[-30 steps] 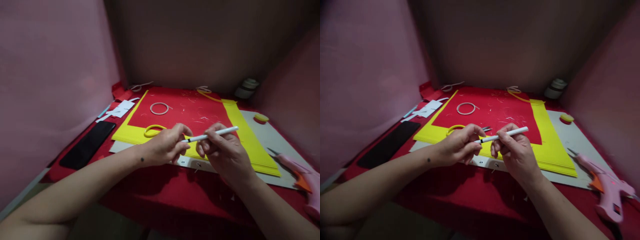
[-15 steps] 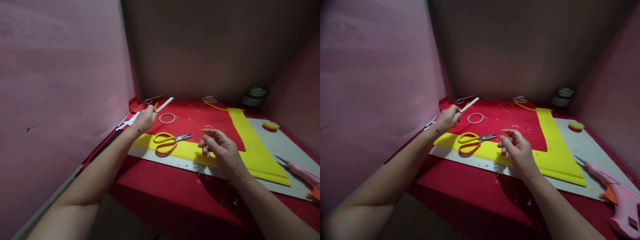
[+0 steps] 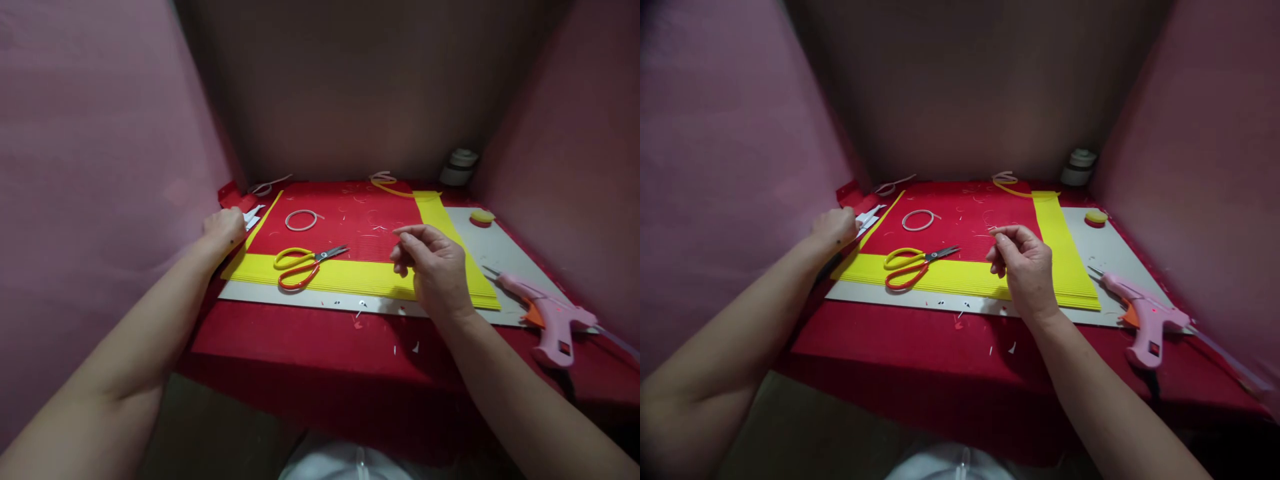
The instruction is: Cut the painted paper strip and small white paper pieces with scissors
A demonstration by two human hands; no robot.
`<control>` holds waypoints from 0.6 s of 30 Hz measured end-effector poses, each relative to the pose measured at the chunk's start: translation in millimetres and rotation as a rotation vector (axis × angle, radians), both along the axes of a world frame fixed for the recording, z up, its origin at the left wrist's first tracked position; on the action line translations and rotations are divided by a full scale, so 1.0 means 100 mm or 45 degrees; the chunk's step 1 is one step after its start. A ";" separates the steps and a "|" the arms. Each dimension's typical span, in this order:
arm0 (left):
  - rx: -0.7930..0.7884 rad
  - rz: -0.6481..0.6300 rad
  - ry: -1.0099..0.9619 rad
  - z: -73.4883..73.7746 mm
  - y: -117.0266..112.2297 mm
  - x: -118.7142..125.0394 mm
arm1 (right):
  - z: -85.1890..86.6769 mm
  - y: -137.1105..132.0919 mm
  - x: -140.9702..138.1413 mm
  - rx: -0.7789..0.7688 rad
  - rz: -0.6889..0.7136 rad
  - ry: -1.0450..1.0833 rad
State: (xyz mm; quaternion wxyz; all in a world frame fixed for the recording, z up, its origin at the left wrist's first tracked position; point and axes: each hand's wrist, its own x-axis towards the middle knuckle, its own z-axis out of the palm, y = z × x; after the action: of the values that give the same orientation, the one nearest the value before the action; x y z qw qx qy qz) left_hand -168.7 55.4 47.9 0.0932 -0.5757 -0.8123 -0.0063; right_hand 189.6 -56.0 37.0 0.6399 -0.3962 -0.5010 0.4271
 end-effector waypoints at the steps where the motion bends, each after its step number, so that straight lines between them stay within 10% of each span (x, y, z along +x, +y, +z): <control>1: 0.019 -0.069 0.004 0.03 -0.04 0.08 | -0.02 -0.01 0.01 -0.012 -0.007 -0.007; 8: -0.009 -0.660 -0.272 0.19 -0.64 0.77 | -0.03 0.00 -0.02 -0.039 0.018 -0.027; 18: -0.164 -0.859 -0.457 0.23 -0.99 1.04 | 0.28 0.07 0.07 0.035 -0.046 0.063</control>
State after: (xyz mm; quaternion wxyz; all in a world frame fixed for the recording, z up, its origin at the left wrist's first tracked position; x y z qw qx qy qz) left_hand -64.6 -43.5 70.5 -0.0941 -0.8050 -0.5794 -0.0862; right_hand 196.2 -48.9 64.6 0.6651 -0.3857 -0.4837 0.4182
